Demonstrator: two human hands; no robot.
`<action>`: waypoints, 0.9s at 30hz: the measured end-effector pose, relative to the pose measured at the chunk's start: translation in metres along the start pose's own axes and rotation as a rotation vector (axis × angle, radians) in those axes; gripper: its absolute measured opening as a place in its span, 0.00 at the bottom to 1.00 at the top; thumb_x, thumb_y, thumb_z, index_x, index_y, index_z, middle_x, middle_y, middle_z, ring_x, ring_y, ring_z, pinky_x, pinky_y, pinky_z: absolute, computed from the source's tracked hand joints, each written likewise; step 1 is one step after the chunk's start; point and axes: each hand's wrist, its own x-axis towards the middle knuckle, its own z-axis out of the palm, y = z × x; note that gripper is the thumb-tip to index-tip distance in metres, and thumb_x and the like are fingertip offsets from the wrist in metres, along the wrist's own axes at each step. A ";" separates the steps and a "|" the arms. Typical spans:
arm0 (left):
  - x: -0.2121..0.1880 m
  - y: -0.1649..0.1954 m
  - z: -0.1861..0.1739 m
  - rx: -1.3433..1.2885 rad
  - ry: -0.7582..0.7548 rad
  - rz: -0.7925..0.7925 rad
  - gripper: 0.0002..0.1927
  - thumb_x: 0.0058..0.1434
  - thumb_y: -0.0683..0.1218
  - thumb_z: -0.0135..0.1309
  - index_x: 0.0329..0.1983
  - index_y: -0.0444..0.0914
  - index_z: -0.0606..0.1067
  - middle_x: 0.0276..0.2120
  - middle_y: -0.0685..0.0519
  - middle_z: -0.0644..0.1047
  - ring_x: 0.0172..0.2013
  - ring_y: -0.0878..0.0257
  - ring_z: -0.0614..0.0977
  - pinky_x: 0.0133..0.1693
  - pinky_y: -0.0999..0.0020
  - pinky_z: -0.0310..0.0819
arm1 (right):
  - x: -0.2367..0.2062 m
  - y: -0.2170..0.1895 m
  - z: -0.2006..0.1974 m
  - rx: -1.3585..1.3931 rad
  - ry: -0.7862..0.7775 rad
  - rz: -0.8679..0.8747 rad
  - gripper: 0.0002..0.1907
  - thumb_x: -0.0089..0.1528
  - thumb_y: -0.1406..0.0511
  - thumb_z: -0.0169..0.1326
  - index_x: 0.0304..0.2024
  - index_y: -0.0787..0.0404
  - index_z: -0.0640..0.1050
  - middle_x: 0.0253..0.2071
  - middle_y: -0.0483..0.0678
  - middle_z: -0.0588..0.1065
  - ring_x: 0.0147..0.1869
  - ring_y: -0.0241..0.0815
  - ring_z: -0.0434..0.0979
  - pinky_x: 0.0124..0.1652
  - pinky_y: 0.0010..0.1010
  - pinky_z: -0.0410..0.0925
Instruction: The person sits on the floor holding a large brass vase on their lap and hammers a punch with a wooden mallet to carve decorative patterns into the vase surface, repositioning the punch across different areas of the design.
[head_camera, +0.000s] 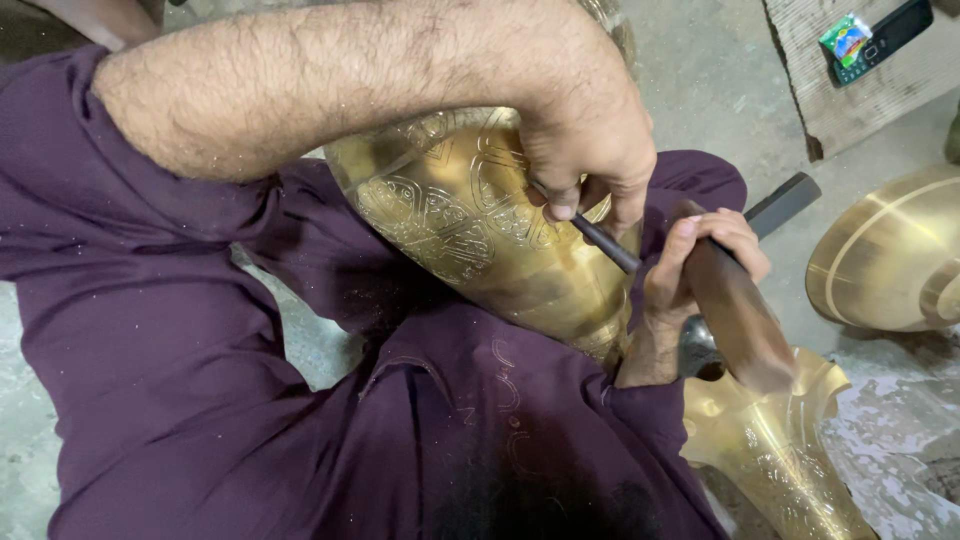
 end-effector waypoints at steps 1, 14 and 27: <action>-0.001 0.000 0.000 0.010 0.006 0.008 0.26 0.62 0.50 0.62 0.63 0.59 0.72 0.43 0.60 0.85 0.46 0.61 0.84 0.50 0.55 0.76 | -0.001 0.000 0.000 0.108 0.050 0.027 0.16 0.69 0.74 0.58 0.51 0.59 0.65 0.42 0.46 0.73 0.49 0.43 0.75 0.62 0.42 0.66; -0.004 -0.003 0.000 -0.062 0.024 -0.025 0.28 0.61 0.50 0.62 0.64 0.62 0.70 0.46 0.60 0.84 0.43 0.61 0.86 0.48 0.57 0.78 | -0.005 0.011 0.001 0.075 0.033 0.020 0.17 0.66 0.76 0.60 0.50 0.61 0.67 0.41 0.49 0.74 0.47 0.44 0.75 0.55 0.38 0.69; -0.003 -0.010 0.002 -0.067 0.036 -0.010 0.27 0.61 0.50 0.63 0.63 0.58 0.72 0.44 0.60 0.84 0.42 0.61 0.86 0.47 0.56 0.78 | -0.008 0.013 0.000 -0.062 -0.054 0.019 0.17 0.65 0.75 0.63 0.49 0.60 0.69 0.40 0.50 0.74 0.45 0.44 0.74 0.56 0.40 0.66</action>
